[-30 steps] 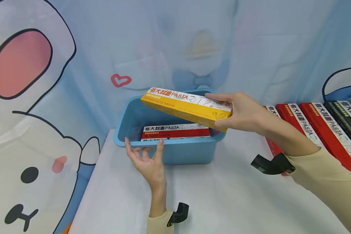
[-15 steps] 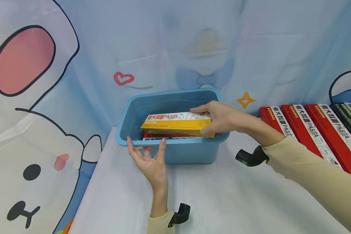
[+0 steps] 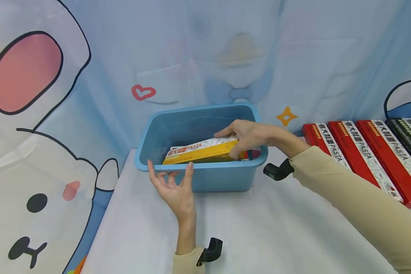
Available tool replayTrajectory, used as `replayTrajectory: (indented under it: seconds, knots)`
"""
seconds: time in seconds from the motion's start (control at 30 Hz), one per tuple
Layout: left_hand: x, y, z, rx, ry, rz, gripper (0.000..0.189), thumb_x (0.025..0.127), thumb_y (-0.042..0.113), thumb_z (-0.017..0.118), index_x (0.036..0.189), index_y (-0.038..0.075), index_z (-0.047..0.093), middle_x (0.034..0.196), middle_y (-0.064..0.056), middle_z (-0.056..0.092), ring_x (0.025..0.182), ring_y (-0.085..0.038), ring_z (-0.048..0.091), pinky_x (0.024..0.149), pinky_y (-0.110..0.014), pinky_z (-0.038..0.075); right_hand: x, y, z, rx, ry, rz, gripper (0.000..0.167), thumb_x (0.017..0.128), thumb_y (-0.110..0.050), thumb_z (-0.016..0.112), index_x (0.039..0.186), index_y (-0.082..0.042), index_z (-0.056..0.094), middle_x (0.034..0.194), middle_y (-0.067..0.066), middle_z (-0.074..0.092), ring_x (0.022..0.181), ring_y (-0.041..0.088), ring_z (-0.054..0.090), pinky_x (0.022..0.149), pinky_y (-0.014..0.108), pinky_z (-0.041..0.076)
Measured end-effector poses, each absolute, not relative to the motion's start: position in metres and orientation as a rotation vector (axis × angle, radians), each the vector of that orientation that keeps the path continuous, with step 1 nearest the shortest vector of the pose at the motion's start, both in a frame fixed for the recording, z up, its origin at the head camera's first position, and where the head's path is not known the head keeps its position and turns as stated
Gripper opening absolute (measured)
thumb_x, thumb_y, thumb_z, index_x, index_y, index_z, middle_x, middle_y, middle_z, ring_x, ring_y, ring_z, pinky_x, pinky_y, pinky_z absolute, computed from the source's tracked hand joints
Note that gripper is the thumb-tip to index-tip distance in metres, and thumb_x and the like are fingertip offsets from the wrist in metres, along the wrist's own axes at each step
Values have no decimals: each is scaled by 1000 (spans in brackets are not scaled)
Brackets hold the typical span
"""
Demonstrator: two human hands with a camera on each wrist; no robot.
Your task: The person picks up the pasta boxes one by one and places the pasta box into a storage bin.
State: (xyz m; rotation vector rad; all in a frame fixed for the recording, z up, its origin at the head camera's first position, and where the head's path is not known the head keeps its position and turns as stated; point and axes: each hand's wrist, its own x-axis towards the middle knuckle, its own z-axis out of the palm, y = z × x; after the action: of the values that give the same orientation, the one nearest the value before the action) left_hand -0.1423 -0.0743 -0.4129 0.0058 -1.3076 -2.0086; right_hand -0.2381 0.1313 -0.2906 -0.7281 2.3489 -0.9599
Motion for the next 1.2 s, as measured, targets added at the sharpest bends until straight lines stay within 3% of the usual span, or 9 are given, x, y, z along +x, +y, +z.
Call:
replayTrajectory:
  seconds: [0.17, 0.5, 0.8, 1.2]
  knots:
    - [-142, -74, -413, 9, -1305, -2009, 107, 85, -5, 82, 167, 10, 16, 108, -4, 41, 96, -23, 56, 80, -33, 64, -243, 132, -295, -793, 2317, -929, 83, 75, -3, 74, 154, -1, 49, 149, 16, 58, 103, 25, 56, 77, 31, 50]
    - [-141, -76, -413, 30, -1286, -2011, 105, 85, -6, 81, 167, 10, 17, 105, -4, 38, 96, -23, 55, 80, -34, 64, -251, 129, -301, -826, 2313, -857, 84, 78, -1, 79, 155, -1, 47, 147, 16, 59, 110, 25, 58, 86, 31, 53]
    - [-141, -77, -413, 28, -1299, -2002, 105, 86, -6, 80, 167, 9, 16, 107, -3, 38, 97, -22, 54, 79, -31, 64, -253, 127, -303, -868, 2337, -790, 83, 80, 0, 81, 155, 2, 46, 148, 17, 59, 118, 26, 60, 101, 39, 55]
    - [-142, -73, -412, 19, -1305, -2000, 106, 85, -6, 81, 167, 7, 16, 105, -3, 35, 96, -23, 52, 76, -29, 63, -251, 128, -304, -812, 2418, -641, 81, 81, 4, 81, 155, -2, 49, 149, 18, 56, 116, 29, 55, 87, 33, 58]
